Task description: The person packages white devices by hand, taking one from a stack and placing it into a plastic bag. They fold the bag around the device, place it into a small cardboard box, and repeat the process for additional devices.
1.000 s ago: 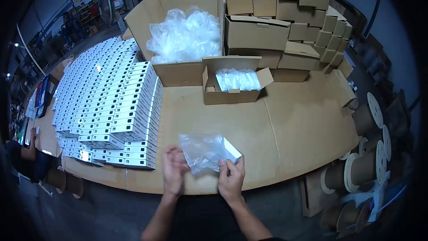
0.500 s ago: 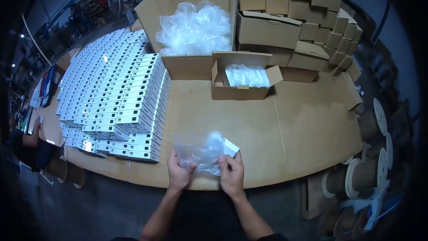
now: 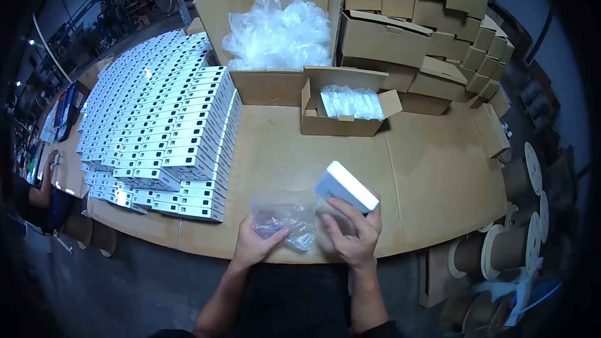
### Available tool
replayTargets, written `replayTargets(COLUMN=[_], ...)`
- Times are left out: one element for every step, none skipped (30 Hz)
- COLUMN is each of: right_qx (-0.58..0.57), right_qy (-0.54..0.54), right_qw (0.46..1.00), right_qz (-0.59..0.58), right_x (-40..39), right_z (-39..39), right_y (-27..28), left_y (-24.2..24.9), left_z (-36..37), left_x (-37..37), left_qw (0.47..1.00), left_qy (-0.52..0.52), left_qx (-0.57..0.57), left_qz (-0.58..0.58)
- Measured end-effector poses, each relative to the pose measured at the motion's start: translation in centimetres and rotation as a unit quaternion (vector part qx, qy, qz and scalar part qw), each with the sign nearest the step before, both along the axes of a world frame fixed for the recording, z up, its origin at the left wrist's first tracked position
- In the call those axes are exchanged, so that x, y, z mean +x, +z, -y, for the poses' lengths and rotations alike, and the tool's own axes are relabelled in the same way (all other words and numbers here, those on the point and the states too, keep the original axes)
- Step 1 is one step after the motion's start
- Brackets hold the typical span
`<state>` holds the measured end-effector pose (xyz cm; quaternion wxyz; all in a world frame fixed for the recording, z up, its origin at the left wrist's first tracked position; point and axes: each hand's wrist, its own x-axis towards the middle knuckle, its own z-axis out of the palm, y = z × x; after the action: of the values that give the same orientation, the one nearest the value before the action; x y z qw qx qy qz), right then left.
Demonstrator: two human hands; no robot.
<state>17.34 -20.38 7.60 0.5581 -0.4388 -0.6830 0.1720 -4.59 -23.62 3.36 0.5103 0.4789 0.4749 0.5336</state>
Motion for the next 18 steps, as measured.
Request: replayTargets(right_qx=[0.027, 0.055, 0.100, 0.106, 0.112, 0.118, 0.119, 0.121, 0.124, 0.125, 0.123, 0.092, 0.062, 0.032, -0.020, -0.023, -0.027, -0.028], right_qy=[0.030, 0.059, 0.081, 0.104, 0.129, 0.156, 0.175, 0.193, 0.210, 0.225, 0.226, 0.241, 0.257, 0.274, 0.278, 0.272, 0.263, 0.253], right_qw=[0.998, 0.993, 0.983, 0.979, 0.974, 0.969, 0.965, 0.959, 0.952, 0.945, 0.944, 0.949, 0.952, 0.952, 0.956, 0.958, 0.961, 0.965], right_qz=[0.041, 0.082, 0.131, 0.139, 0.145, 0.152, 0.155, 0.170, 0.186, 0.203, 0.205, 0.181, 0.156, 0.130, 0.096, 0.086, 0.077, 0.067], right_x=[0.0, 0.0, 0.0, -0.2, -0.6, -0.9, -1.1, -1.2, -1.2, -1.2, -1.4, -1.4, -1.4, -1.5, -1.2, -1.3, -1.3, -1.3], right_z=[-0.5, -1.2, -2.0, -2.3, -2.5, -2.6, -2.8, -3.1, -3.5, -3.7, -3.9, -3.9, -4.0, -4.1, -4.1, -4.1, -4.2, -4.3], right_y=[1.4, 2.3, 2.7, 3.1, 3.6, 3.9, 3.8, 3.8, 3.7, 3.5, 3.1, 3.3, 3.5, 3.8, 4.1, 4.1, 4.2, 4.3], left_y=[-0.1, -0.2, -0.2, -0.2, -0.2, -0.2, -0.1, 0.0, 0.1, 0.2, 0.2, 0.2, -0.3, -1.3, -1.3, -1.3, -1.0, -0.7], left_z=[0.0, 0.0, 0.0, -0.1, 0.0, 0.1, 0.2, 0.3, 0.3, 0.3, 0.2, 0.2, 0.2, 0.3, 0.3, 0.4, 0.4, 0.2], left_x=[0.0, 0.1, 0.1, 0.0, 0.0, -0.2, -0.5, -0.9, -1.1, -1.1, -0.9, -0.9, -1.0, -1.2, -1.2, -1.2, -1.2, -1.1], left_qw=[1.000, 1.000, 0.999, 0.999, 0.999, 0.999, 0.999, 0.998, 0.997, 0.998, 0.998, 0.999, 0.999, 0.998, 0.998, 0.998, 0.998, 0.997], left_qy=[-0.008, -0.016, -0.023, -0.025, -0.025, -0.024, -0.028, -0.032, -0.038, -0.030, -0.024, -0.018, -0.015, -0.010, -0.005, -0.001, 0.000, 0.000], left_qx=[0.008, 0.016, 0.025, 0.026, 0.026, 0.025, 0.018, 0.011, 0.005, 0.009, 0.014, 0.018, 0.005, -0.008, -0.021, -0.018, -0.013, -0.007], left_qz=[-0.001, -0.002, -0.003, -0.008, -0.014, -0.019, -0.034, -0.049, -0.063, -0.057, -0.050, -0.043, -0.048, -0.054, -0.058, -0.062, -0.067, -0.071])
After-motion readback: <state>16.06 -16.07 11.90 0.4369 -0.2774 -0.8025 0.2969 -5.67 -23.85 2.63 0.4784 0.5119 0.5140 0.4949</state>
